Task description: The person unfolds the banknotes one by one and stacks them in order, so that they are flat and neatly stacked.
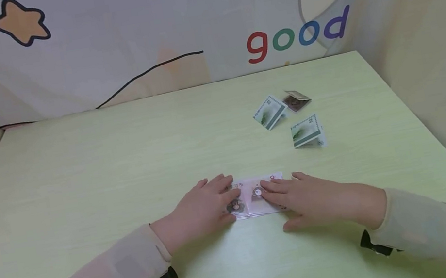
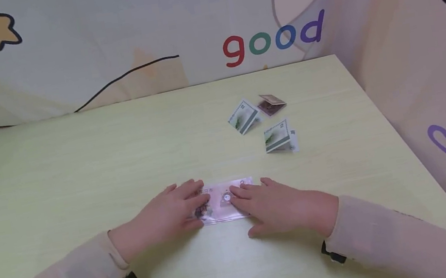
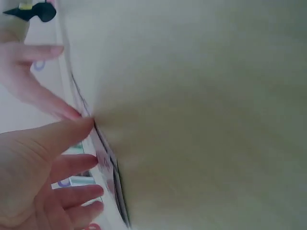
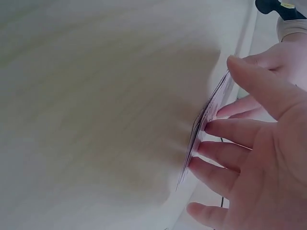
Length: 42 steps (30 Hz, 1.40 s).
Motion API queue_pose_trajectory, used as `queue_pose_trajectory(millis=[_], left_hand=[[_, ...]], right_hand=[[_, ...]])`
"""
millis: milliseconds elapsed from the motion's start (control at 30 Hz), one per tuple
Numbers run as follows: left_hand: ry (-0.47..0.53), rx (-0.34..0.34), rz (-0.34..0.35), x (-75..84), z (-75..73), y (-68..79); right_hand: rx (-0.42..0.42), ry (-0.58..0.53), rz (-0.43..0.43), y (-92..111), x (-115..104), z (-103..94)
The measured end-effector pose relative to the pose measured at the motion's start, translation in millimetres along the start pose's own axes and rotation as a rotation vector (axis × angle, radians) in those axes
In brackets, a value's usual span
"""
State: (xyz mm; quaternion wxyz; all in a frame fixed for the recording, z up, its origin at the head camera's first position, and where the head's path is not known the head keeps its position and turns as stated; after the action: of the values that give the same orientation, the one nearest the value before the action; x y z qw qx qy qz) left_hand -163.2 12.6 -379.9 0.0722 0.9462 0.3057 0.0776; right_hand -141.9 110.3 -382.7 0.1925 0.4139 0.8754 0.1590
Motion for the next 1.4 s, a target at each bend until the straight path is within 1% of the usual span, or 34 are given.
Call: queue_pose_trajectory(millis=[100,200,300,367,533,767,900,1033,1133,1267,1400], left_hand=[[0.02,-0.024,0.04,10.1,5.2,3.9],[0.043,-0.081,0.063,17.3,12.6,8.4],[0.049,-0.127,0.077,19.8,18.1,12.0],[0.063,-0.142,0.087,19.7,19.7,14.2],[0.135,-0.148,0.105,17.2,19.8,19.4],[0.19,-0.164,0.122,16.8,19.7,24.5],[0.179,-0.18,0.142,19.3,21.9,24.9],[0.157,-0.199,0.152,20.9,23.9,26.0],[0.153,-0.206,0.155,21.6,24.3,26.6],[0.152,-0.194,0.159,23.7,24.3,25.8],[0.125,-0.176,0.16,27.5,24.2,25.0]], right_hand=[[0.013,0.023,-0.007,0.0,-1.2,0.6],[0.023,0.046,-0.013,-0.4,-2.4,1.1],[0.025,0.057,-0.011,-0.9,-2.8,1.7],[0.029,0.059,-0.009,-1.3,-2.9,1.9],[0.039,0.074,-0.011,-3.4,-4.4,1.4],[0.037,0.073,-0.003,-6.8,-6.0,-1.9],[0.055,0.074,-0.016,-5.8,-6.7,-4.2],[0.097,0.117,-0.034,-11.5,-10.6,-6.8],[0.104,0.185,-0.004,-22.7,-13.6,-6.2],[0.078,0.273,0.064,-33.9,-15.4,-6.7],[0.036,0.292,0.101,-37.6,-16.1,-8.4]])
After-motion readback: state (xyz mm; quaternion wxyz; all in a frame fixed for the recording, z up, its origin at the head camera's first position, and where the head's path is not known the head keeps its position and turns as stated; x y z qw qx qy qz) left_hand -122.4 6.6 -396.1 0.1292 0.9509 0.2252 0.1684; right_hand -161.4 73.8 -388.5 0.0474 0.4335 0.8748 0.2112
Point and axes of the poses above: each hand's wrist, its own y-axis away from the middle knuckle, its own z-axis out of the palm, x = y × z, the point moved 10 cm from there along -y, towards the middle knuckle, and after that the axes turned 7 degrees about z, right-handed, at the moved point
